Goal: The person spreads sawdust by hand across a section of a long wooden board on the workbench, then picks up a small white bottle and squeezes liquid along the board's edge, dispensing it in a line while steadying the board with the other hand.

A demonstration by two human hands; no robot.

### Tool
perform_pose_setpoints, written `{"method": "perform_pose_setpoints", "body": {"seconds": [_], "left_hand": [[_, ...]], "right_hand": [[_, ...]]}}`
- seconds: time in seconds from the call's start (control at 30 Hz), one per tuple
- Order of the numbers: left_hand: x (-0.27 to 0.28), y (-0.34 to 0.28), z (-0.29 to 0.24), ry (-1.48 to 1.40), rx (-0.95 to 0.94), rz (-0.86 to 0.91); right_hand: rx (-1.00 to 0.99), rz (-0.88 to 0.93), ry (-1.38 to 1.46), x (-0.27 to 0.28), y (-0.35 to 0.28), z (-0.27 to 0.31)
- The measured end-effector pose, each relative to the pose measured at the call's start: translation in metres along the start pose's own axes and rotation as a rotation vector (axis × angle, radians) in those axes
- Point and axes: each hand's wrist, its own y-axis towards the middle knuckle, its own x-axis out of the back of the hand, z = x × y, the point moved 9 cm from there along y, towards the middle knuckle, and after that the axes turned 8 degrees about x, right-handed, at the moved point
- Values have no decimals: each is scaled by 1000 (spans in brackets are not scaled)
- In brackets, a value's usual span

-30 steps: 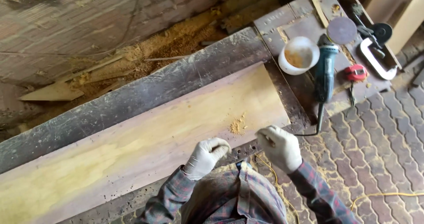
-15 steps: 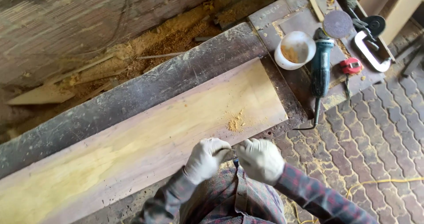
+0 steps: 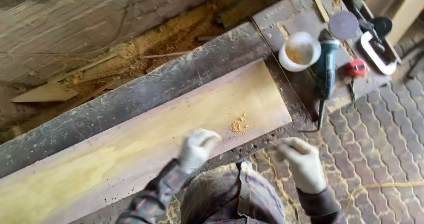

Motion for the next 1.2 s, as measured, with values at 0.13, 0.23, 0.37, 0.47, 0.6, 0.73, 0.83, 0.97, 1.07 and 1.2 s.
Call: {"method": "perform_pose_setpoints", "body": {"seconds": [0.13,0.23,0.37,0.47,0.6,0.73,0.83,0.97,1.07,1.2], "left_hand": [[-63,-10,3,-564,340,417],[-78,-21,1,-734,526,528],[-78,-20,-3,-754,521,543],[-73,-13,-5,-627,495,532],[-68,-7,-9,-508,510,594],[-67,-3,-15,-403,499,595],[-63,4,-21,-336,317,424],[-39,8,-61,248,-50,75],[-32,4,-79,457,-262,-109],[-25,7,-78,229,-266,-148]], "right_hand": [[220,4,-595,-46,17,40],[516,165,-883,-79,14,60],[750,425,-1137,-106,5,53],[806,562,-1237,-114,2,49],[880,689,-1310,-123,-3,44],[850,703,-1345,-112,-2,9],[655,581,-1176,-100,11,10],[411,383,-813,-69,24,-12],[101,247,-574,-37,35,-37],[-300,90,-300,-16,29,-60]]}}
